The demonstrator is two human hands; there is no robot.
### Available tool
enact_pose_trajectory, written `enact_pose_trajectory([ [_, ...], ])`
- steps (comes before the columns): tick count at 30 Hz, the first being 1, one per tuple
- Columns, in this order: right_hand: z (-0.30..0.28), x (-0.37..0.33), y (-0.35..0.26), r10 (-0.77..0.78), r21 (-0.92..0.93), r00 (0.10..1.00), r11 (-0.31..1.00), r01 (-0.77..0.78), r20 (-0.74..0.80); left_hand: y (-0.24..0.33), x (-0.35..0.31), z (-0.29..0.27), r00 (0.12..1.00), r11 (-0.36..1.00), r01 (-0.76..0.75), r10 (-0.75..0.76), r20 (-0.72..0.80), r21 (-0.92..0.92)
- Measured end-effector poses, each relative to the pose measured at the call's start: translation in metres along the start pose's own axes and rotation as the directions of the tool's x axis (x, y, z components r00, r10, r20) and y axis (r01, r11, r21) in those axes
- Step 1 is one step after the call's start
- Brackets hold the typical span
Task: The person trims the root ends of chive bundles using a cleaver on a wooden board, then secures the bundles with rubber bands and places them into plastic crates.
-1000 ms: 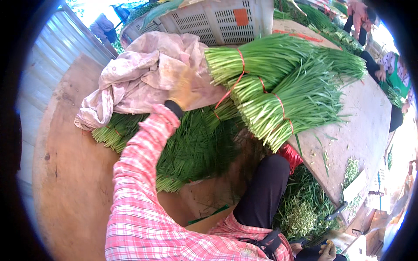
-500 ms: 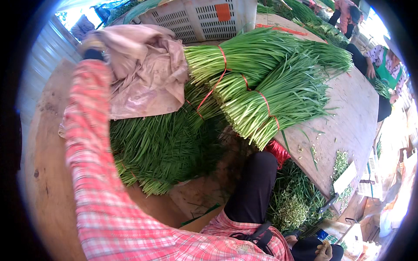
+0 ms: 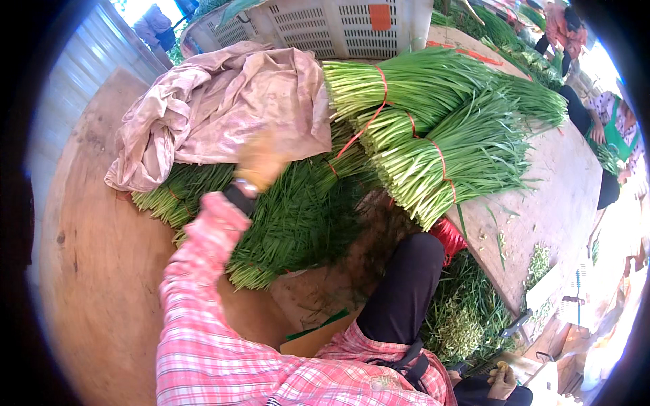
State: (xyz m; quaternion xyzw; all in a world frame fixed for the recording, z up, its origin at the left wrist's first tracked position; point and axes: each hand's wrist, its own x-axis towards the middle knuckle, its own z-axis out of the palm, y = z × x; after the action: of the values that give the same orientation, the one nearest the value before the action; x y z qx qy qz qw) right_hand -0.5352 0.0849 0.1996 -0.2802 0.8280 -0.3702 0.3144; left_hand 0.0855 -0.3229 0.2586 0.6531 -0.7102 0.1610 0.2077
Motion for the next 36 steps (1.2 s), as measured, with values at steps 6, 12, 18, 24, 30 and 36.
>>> enact_pose_trajectory([
  [6,-0.014,-0.03,-0.008,-0.064,-0.001,0.994,0.998,0.064,-0.092,0.047,0.05,0.072,0.82,0.865,0.502,-0.472,0.324,-0.013],
  [12,-0.04,-0.045,0.051,0.128,0.076,0.971,0.99,-0.115,-0.203,-0.031,0.122,0.024,0.979,0.973,0.196,-0.2,0.026,0.125],
  [18,-0.018,-0.021,0.039,0.146,0.023,0.985,0.989,-0.145,-0.086,-0.237,0.147,-0.178,0.765,0.82,0.557,-0.444,-0.466,0.134],
  [24,0.001,-0.014,0.06,0.183,0.092,0.983,0.979,-0.181,-0.014,-0.357,0.022,-0.199,0.326,0.46,0.887,-0.685,-0.652,-0.04],
  [30,-0.005,-0.005,0.038,0.096,0.098,0.995,0.991,-0.096,-0.002,-0.115,0.006,-0.078,0.897,0.935,0.29,-0.341,-0.281,-0.206],
  [36,0.003,-0.01,0.044,0.055,0.157,0.998,0.986,-0.06,0.037,-0.042,0.077,-0.005,0.993,0.99,0.096,-0.088,0.077,-0.108],
])
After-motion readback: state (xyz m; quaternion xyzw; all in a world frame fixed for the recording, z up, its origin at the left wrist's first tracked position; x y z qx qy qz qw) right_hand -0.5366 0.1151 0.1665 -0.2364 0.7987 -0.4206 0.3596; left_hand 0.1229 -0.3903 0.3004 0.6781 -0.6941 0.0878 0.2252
